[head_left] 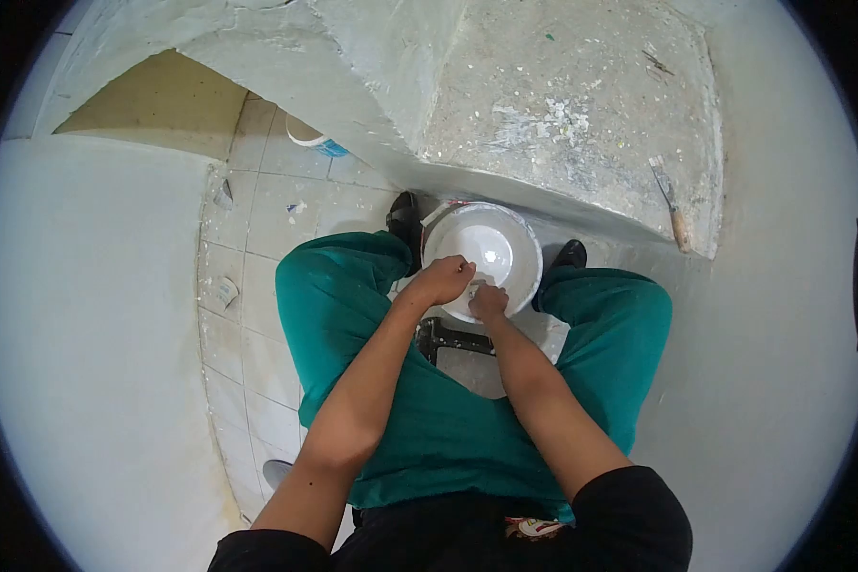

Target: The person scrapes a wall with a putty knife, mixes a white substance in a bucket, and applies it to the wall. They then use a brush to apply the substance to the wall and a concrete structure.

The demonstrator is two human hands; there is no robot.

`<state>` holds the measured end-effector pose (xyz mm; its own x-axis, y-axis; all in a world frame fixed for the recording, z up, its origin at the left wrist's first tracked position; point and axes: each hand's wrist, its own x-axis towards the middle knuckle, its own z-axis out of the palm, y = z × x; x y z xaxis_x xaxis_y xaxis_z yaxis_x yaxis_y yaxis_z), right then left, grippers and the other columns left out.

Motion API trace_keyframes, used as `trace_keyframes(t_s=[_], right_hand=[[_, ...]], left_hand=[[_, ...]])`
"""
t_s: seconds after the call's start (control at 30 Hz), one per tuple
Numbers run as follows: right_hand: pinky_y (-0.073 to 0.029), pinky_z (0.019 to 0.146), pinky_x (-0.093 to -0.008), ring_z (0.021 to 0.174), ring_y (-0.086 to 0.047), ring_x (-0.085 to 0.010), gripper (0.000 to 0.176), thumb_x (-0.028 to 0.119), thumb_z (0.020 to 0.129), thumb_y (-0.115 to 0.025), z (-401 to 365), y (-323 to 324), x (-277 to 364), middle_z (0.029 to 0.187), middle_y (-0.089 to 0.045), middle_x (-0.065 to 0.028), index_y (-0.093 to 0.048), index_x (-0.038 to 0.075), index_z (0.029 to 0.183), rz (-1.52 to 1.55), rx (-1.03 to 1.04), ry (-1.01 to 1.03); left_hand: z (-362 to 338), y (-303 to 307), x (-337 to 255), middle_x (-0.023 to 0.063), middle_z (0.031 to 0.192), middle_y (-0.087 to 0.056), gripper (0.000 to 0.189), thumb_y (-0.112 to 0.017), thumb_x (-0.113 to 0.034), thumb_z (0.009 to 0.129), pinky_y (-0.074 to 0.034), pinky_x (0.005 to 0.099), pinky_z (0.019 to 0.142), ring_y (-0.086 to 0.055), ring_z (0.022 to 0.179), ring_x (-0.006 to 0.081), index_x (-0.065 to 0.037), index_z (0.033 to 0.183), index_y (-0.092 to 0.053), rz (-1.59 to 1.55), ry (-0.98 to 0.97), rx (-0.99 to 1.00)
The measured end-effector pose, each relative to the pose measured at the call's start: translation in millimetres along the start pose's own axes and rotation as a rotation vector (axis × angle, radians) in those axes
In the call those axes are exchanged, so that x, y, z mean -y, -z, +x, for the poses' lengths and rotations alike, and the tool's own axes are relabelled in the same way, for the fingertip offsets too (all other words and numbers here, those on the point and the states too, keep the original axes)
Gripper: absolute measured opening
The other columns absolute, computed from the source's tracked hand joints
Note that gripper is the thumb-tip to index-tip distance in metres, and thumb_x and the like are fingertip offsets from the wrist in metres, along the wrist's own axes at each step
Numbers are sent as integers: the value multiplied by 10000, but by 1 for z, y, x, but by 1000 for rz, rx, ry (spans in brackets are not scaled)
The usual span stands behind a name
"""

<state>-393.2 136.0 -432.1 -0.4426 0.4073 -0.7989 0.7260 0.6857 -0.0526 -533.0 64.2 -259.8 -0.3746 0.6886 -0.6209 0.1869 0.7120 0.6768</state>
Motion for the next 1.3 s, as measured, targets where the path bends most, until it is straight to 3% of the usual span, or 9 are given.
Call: trace_keyframes(t_s=[0.2,0.3,0.43,0.57,0.67,0.87,1.07,1.17,1.3], right_hand=[[-506,847,-386,1048,-600,-293,400,215,815,-611,19,2,5,1151,-600,-171,-562,-2,1147,131,-155,-119],[-525,828,-383,1054,-613,-303,426,185,824,-607,65,-4,-8,1147,-594,-209,-502,-64,1153,126,-68,68],[-535,801,-378,1000,-644,-302,340,137,841,-562,-2,70,-4,1054,-647,-183,-521,-52,1120,193,-239,-24],[-538,794,-377,967,-656,-305,227,134,822,-563,-22,67,-10,1031,-663,-164,-635,0,990,67,-208,32],[-516,838,-414,1012,-633,-328,237,113,818,-544,-38,68,-8,1112,-627,-215,-648,18,1009,218,-116,83],[-508,844,-439,1002,-630,-353,259,136,811,-526,-47,51,-20,1060,-640,-231,-649,-7,988,119,-97,166],[-512,832,-426,990,-632,-359,268,146,807,-530,-46,55,-19,1065,-634,-243,-646,-15,988,137,-141,143],[-513,826,-426,991,-630,-361,264,152,810,-528,-45,50,-15,1067,-633,-243,-647,-13,978,187,-278,117],[-519,811,-427,967,-640,-352,241,134,812,-518,-40,51,-13,1028,-648,-226,-651,-3,959,169,-216,161]], left_hand=[[-4,1,6,147,915,-661,460,-435,-383,947,-482,355,754,-623,791,239,40,1030,-595,11,1,-6],[-7,7,-1,137,913,-663,461,-433,-385,950,-487,349,739,-619,761,224,38,1040,-593,-19,13,16],[-4,1,9,132,903,-665,459,-432,-381,950,-488,343,716,-612,735,207,39,1037,-593,-33,-25,-2],[-6,-6,11,136,905,-668,459,-442,-381,945,-488,338,693,-608,722,197,42,1033,-595,-25,-39,11],[-6,-13,14,142,911,-670,470,-450,-385,940,-495,343,676,-612,717,202,48,1051,-594,-27,-85,6],[-3,-17,20,157,914,-671,505,-450,-391,938,-505,348,667,-623,700,215,74,1091,-577,-36,-21,10],[4,-16,38,160,917,-666,519,-448,-402,935,-495,350,606,-617,679,200,74,1107,-564,-41,60,40],[3,-15,39,150,908,-663,511,-453,-405,933,-480,360,562,-614,670,201,62,1108,-566,-50,128,100],[0,-15,36,139,918,-661,493,-454,-400,935,-471,356,544,-610,663,202,44,1116,-568,-50,210,154]])
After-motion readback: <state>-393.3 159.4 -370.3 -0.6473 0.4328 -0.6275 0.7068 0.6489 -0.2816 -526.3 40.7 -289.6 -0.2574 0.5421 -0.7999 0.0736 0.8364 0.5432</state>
